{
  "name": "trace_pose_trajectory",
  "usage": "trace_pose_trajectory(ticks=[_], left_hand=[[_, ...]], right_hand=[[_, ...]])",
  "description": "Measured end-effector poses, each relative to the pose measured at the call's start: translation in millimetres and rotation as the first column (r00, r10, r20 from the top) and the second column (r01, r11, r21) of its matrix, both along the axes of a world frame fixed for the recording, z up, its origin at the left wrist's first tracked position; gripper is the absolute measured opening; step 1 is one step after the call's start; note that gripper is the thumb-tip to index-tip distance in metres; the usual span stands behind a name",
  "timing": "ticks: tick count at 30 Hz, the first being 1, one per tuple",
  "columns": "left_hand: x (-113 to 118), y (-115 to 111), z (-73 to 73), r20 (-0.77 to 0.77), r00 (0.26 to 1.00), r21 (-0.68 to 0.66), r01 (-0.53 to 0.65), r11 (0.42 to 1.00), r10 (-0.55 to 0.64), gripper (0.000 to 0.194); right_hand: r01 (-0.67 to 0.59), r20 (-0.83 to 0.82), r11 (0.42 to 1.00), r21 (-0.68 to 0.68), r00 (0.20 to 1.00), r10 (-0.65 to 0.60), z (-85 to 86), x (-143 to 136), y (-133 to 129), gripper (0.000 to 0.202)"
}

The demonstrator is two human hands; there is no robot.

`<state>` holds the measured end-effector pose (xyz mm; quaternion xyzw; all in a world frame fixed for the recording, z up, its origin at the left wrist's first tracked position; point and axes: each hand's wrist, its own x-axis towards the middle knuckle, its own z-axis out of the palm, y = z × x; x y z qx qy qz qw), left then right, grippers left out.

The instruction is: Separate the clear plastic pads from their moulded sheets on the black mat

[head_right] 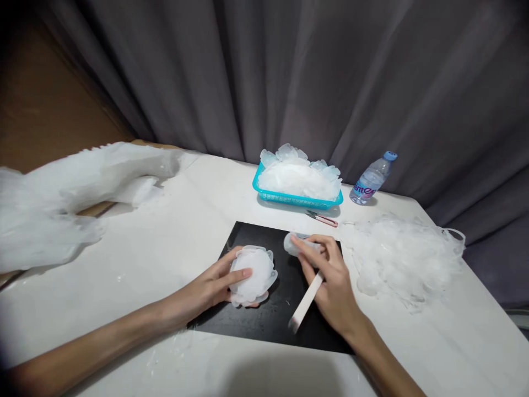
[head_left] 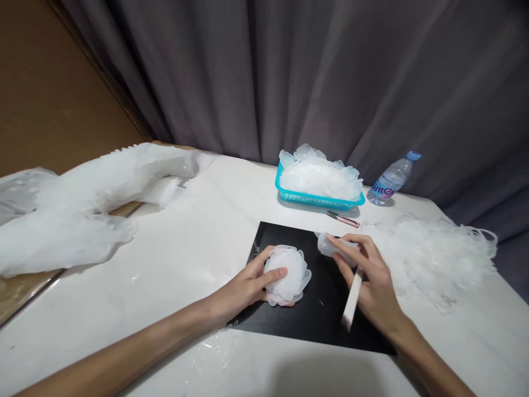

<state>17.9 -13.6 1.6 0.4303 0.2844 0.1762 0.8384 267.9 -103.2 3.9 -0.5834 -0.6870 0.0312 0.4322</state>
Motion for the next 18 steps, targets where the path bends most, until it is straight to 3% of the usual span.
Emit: trace_pose_trajectory(ticks=[3, 6, 9, 14, 18], left_hand=[[-2.5, 0.3, 3.9, -0.022, 0.999, -0.002, 0.041, 0.999, -0.041, 0.044], [-3.2, 0.7, 11.2, 0.007, 0.999, -0.029, 0.047, 0.998, -0.047, 0.041], [-2.5, 0.4, 14.4, 0.021, 0.998, -0.037, 0.065, 0.997, -0.065, 0.051], [-4.8, 1.7, 8.2, -0.096, 0.992, 0.031, 0.087, 0.996, -0.084, 0.05], [-7.6, 5.1, 2.8, -0.094, 0.994, 0.13, 0.071, 0.989, -0.059, 0.053]], right_hand=[[-0.169, 0.153, 0.985, 0.025, 0.975, 0.163, -7.1, -23.8, -5.6, 0.061], [-0.294, 0.189, 0.956, 0.014, 0.939, 0.286, -20.1, -40.5, -9.0, 0.069], [-0.33, 0.19, 0.943, 0.048, 0.93, 0.315, -24.7, -48.3, -8.9, 0.056], [-0.345, 0.252, 0.938, 0.044, 0.912, 0.324, -13.0, -47.2, -7.9, 0.032], [-0.353, 0.211, 0.936, -0.015, 0.913, 0.348, -9.3, -38.7, -8.8, 0.035]])
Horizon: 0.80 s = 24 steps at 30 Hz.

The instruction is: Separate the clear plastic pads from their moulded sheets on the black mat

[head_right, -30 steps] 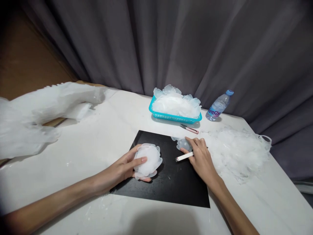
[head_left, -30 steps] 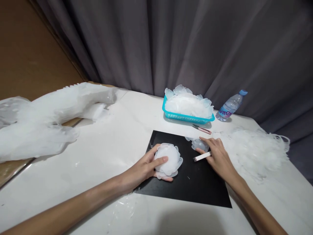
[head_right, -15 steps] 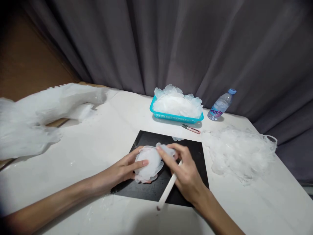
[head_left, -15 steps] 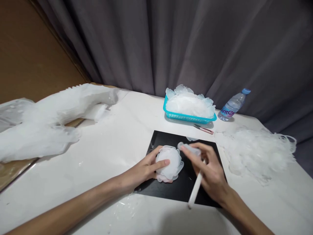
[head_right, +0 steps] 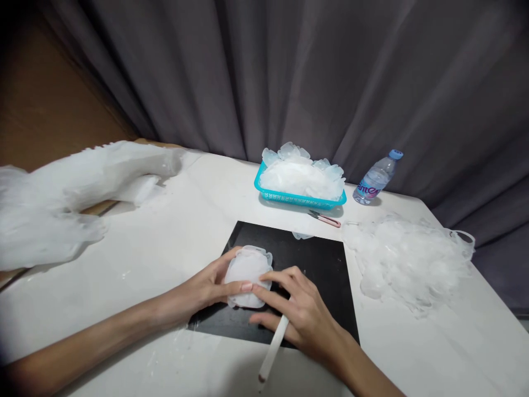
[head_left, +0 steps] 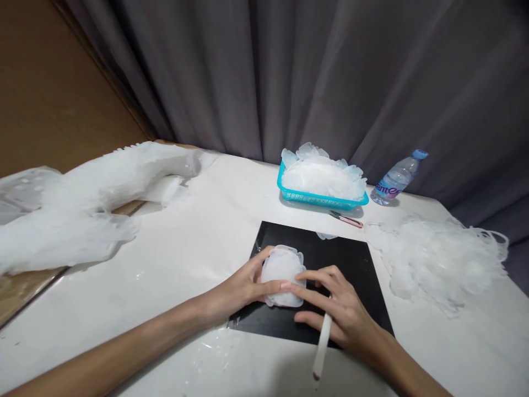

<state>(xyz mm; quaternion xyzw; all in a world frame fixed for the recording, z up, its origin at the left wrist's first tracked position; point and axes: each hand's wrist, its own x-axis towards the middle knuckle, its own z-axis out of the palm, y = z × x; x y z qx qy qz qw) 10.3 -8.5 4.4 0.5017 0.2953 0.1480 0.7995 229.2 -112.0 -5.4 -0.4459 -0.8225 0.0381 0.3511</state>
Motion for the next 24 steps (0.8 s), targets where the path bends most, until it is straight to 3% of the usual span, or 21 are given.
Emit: trace_pose_trajectory(ticks=[3, 6, 8, 13, 18, 24], left_hand=[[0.2, 1.4, -1.9, 0.018, 0.999, -0.024, -0.028, 0.999, 0.028, 0.051], [0.9, 1.4, -1.4, 0.011, 0.999, -0.05, -0.031, 0.998, 0.031, 0.055], [0.9, 1.1, 0.2, -0.004, 1.0, -0.053, -0.026, 0.998, 0.026, 0.058], [0.9, 0.5, 5.8, 0.003, 1.0, -0.052, -0.03, 0.998, 0.031, 0.052], [1.3, 1.5, 9.4, 0.019, 1.0, -0.091, -0.02, 0.996, 0.022, 0.051], [1.7, 2.5, 9.1, -0.01, 0.999, -0.122, -0.047, 0.991, 0.046, 0.053]], right_hand=[[0.162, -0.013, 0.986, -0.027, 0.987, -0.162, -5.9, 15.4, 7.2, 0.039], [0.406, 0.06, 0.914, -0.016, 0.913, -0.404, -18.8, 38.7, 22.7, 0.046], [0.478, 0.148, 0.878, -0.024, 0.87, -0.47, -29.1, 54.6, 32.5, 0.049], [0.452, 0.232, 0.89, -0.062, 0.874, -0.427, -44.3, 74.0, 39.1, 0.044], [0.445, 0.179, 0.895, -0.014, 0.882, -0.436, -37.0, 68.2, 33.9, 0.032], [0.488, 0.316, 0.867, 0.1, 0.811, -0.493, -31.0, 60.9, 32.3, 0.029]])
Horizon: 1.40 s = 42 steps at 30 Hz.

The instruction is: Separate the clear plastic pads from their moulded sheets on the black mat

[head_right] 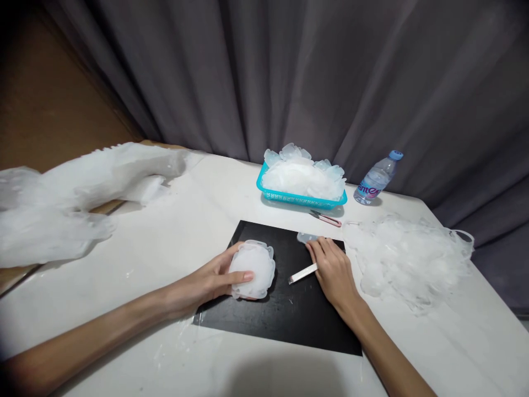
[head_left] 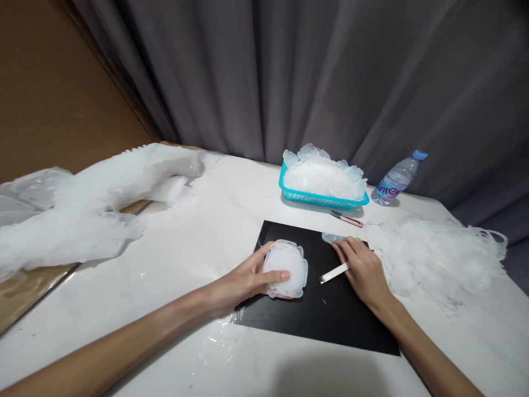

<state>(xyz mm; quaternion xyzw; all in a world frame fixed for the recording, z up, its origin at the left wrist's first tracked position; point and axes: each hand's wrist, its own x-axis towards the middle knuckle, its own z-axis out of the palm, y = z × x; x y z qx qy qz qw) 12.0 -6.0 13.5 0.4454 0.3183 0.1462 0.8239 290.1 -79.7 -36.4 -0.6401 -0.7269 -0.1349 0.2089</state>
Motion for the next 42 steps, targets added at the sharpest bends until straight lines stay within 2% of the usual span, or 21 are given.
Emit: trace_pose_trajectory(ticks=[3, 5, 7, 8, 10, 13, 14, 16, 23, 27, 31, 35, 42], left_hand=[[0.5, -0.3, -0.4, 0.003, 1.0, -0.004, 0.003, 1.0, -0.003, 0.054], [1.0, -0.3, 0.0, 0.023, 1.0, -0.013, -0.004, 1.0, 0.004, 0.052], [1.6, 0.0, 0.6, 0.07, 0.997, -0.032, -0.009, 0.999, 0.012, 0.047], [1.8, 0.4, 1.0, 0.098, 0.995, -0.044, -0.004, 0.999, 0.008, 0.045], [2.0, 1.6, 1.8, 0.138, 0.99, -0.066, 0.027, 0.997, -0.018, 0.047], [1.6, 3.3, 2.9, 0.142, 0.988, -0.095, 0.067, 0.993, -0.053, 0.052], [1.4, 3.6, 3.2, 0.139, 0.989, -0.098, 0.071, 0.993, -0.057, 0.053], [1.0, 3.7, 3.2, 0.141, 0.988, -0.095, 0.077, 0.992, -0.063, 0.053], [0.4, 3.0, 1.5, 0.157, 0.984, -0.08, 0.096, 0.992, -0.083, 0.056], [0.5, 3.6, 3.5, 0.157, 0.983, -0.076, 0.113, 0.991, -0.1, 0.065], [-2.0, 2.5, 1.9, 0.144, 0.985, -0.032, 0.102, 0.994, -0.096, 0.05], [-3.9, 1.4, -3.8, 0.142, 0.98, 0.065, 0.129, 0.989, -0.137, 0.064], [-2.4, 1.7, -6.4, 0.173, 0.976, 0.085, 0.122, 0.989, -0.135, 0.062]], right_hand=[[0.038, -0.039, 0.998, 0.042, 0.999, -0.037, -0.1, -0.6, -0.5, 0.029], [0.086, -0.173, 0.994, 0.064, 0.982, -0.073, 1.1, -0.7, -2.5, 0.027], [0.152, -0.367, 0.987, 0.048, 0.922, -0.124, 4.5, -2.2, -6.1, 0.026], [0.174, -0.484, 0.985, 0.016, 0.863, -0.144, 7.0, -3.8, -8.3, 0.026], [0.144, -0.716, 0.987, -0.078, 0.68, -0.156, 13.2, -8.9, -12.5, 0.03], [-0.036, -0.919, 0.985, -0.171, 0.365, -0.146, 21.6, -19.1, -16.3, 0.036], [-0.093, -0.942, 0.979, -0.183, 0.301, -0.147, 23.4, -22.2, -16.8, 0.037], [-0.17, -0.959, 0.966, -0.193, 0.239, -0.15, 25.1, -27.1, -17.1, 0.037], [-0.294, -0.972, 0.933, -0.207, 0.173, -0.161, 26.4, -32.2, -18.4, 0.036], [-0.401, -0.978, 0.894, -0.201, 0.131, -0.161, 28.8, -32.0, -21.8, 0.034], [-0.458, -0.98, 0.869, -0.191, 0.141, -0.141, 30.8, -34.7, -26.0, 0.028], [-0.473, -0.982, 0.863, -0.176, 0.146, -0.12, 32.1, -38.8, -27.6, 0.024], [-0.495, -0.979, 0.846, -0.196, 0.154, -0.136, 26.2, -37.4, -26.8, 0.024]])
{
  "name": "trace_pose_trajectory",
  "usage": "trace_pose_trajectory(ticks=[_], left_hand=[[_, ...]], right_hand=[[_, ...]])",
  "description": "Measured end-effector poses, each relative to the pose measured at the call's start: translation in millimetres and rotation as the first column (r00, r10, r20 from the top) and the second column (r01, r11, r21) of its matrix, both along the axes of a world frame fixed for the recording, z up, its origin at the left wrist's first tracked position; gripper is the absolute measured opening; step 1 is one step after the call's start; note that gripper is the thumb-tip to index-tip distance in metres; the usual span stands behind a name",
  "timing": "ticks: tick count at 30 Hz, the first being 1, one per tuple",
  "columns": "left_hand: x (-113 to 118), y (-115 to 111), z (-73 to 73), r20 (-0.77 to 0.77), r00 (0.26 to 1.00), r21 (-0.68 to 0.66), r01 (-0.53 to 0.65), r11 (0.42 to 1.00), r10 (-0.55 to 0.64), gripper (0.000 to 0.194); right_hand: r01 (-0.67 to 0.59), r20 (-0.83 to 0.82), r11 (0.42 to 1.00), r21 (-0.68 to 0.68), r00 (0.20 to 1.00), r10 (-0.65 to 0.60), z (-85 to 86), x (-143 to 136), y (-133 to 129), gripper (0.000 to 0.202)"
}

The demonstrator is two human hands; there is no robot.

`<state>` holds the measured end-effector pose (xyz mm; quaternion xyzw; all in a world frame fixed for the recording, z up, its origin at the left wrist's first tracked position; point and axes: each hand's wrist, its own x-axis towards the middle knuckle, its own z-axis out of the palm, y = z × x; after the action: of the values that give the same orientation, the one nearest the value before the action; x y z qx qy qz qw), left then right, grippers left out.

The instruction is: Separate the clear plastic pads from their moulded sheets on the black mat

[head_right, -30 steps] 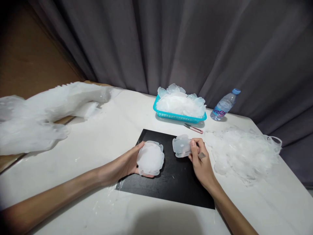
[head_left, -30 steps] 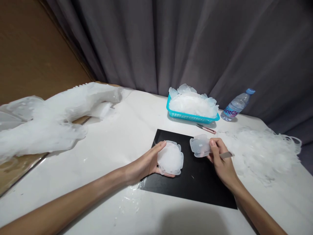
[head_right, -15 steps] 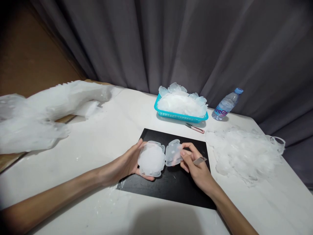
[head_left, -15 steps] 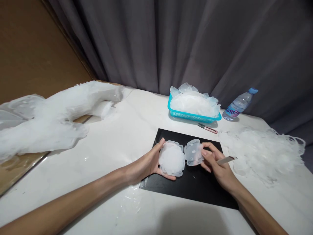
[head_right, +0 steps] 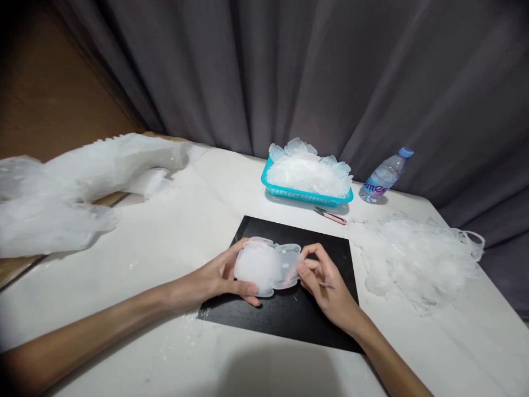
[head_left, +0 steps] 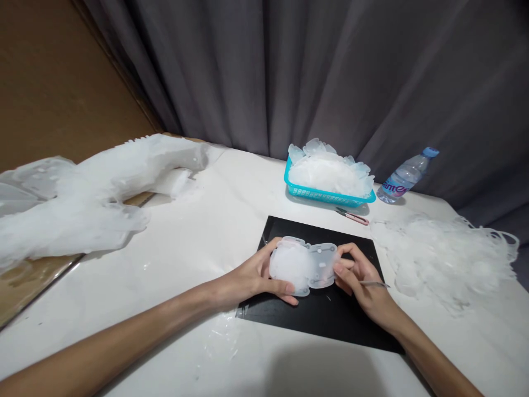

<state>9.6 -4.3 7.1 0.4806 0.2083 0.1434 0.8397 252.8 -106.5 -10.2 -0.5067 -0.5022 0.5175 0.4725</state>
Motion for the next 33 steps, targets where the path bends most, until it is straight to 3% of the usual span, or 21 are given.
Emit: trace_pose_trajectory(ticks=[5, 10, 18, 22, 29, 33], left_hand=[[0.2, 0.1, -0.2, -0.003, 1.0, -0.012, -0.002, 1.0, 0.002, 0.061], [-0.2, 0.9, -0.7, -0.005, 1.0, -0.001, -0.005, 1.0, 0.005, 0.065], [-0.3, 1.9, -2.7, -0.007, 1.0, 0.015, -0.015, 1.0, 0.015, 0.063], [-0.1, 1.2, -2.9, -0.008, 1.0, 0.017, -0.025, 1.0, 0.025, 0.061], [-0.1, 1.0, -2.5, -0.025, 0.999, -0.007, -0.024, 1.0, 0.024, 0.061], [-0.2, 0.0, -2.1, -0.03, 0.999, -0.019, -0.03, 0.999, 0.03, 0.062]], right_hand=[[-0.009, 0.023, 0.999, -0.034, 1.0, 0.01, 0.6, 0.7, 0.7, 0.025], [-0.033, 0.151, 0.999, -0.023, 0.988, 0.036, 8.2, -0.8, 0.9, 0.025], [0.034, 0.218, 0.998, 0.05, 0.975, -0.044, 9.8, -2.3, 2.3, 0.025], [0.109, 0.232, 0.983, 0.15, 0.962, -0.142, 9.7, -2.3, 1.7, 0.023], [0.266, 0.312, 0.877, 0.4, 0.86, -0.403, 2.6, -4.5, -2.2, 0.018], [0.222, 0.419, 0.765, 0.605, 0.728, -0.543, -5.6, -6.6, -4.3, 0.011]])
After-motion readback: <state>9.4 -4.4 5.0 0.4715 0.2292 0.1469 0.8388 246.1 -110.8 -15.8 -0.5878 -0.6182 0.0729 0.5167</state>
